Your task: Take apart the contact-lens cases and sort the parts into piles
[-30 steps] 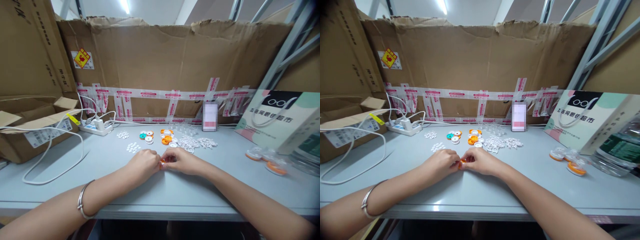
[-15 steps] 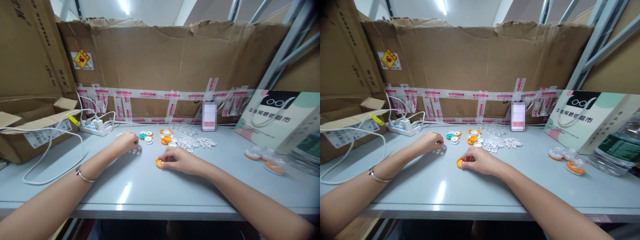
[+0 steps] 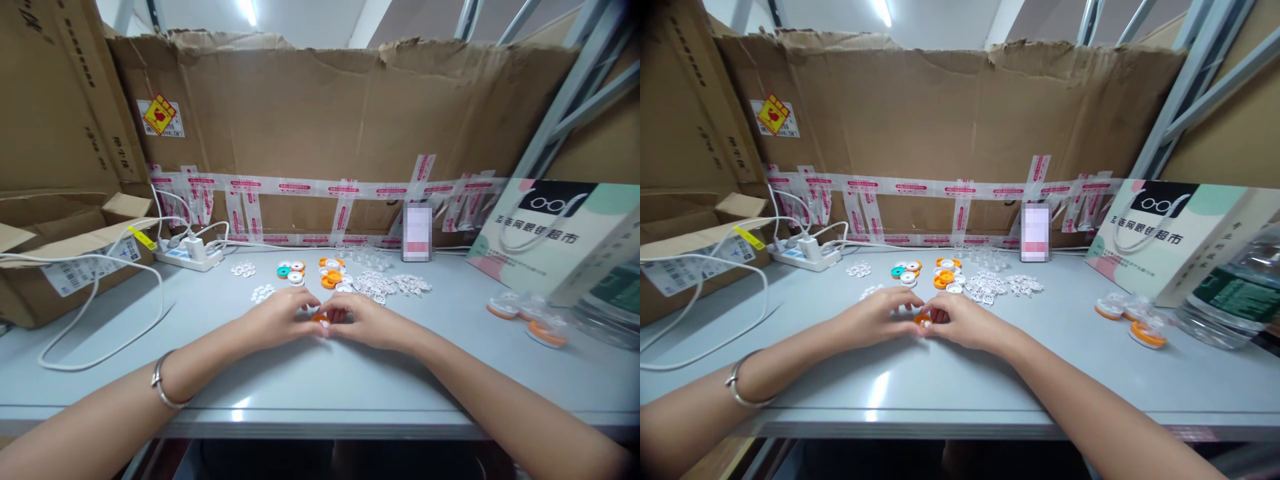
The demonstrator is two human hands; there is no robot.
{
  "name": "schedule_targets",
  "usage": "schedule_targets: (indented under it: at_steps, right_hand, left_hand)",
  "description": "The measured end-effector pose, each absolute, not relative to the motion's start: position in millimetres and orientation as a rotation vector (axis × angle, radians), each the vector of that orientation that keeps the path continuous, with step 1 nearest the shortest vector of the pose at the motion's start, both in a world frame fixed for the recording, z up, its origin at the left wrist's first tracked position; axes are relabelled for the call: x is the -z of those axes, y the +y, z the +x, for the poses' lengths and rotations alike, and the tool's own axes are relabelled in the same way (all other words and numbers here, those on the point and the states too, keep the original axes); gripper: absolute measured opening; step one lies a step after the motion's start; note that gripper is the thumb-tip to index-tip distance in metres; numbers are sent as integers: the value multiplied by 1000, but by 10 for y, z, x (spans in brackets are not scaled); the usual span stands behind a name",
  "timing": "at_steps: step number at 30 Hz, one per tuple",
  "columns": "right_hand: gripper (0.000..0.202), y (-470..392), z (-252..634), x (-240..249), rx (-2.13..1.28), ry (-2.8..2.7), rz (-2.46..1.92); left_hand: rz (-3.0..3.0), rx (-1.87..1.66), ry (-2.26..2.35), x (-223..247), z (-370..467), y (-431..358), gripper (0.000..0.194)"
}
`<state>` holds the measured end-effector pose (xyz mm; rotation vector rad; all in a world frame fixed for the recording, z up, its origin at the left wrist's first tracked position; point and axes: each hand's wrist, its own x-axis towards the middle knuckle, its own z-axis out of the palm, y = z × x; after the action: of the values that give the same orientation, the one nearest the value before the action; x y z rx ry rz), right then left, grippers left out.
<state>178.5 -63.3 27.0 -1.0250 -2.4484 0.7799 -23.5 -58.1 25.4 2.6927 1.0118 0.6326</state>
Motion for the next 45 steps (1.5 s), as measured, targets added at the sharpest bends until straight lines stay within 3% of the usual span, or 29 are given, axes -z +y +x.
schedule_targets:
  at_steps: [2,13,23,26,32,38,40,45]
  right_hand:
    - [22,-640,1770,-277,-773,-2424,-1033]
    - [10,-554,1683,-293,-671,-2480,-1149]
    - [17,-634,1491,-279,-27,-2722,-1265]
    - [17,-627,1480,-240,20,-2721,-1237]
    - [12,-621,1569,-322,-221,-2515,-1200]
    - [18,-638,1627,-407,-780,-2019,-1131]
    - [20,-650,1614,-406,-905,-1910,-1121]
    - [23,-612,1622,-355,-963,-1887,-1145]
  left_hand:
    - [2644,-603,989,-198,-166,-609,41]
    - [2511,-611,1063,-153,-142,-588,41]
    - [2547,-613,1051,-139,-154,-552,42]
    - [2551,-613,1050,-130,-160,-535,43]
    - [2539,-655,1019,-156,-177,-537,42]
    - [2402,-1091,979,-243,-168,-617,17]
    - [2399,-1155,986,-265,-170,-629,17]
    - [2682,-854,1158,-366,-366,-508,15]
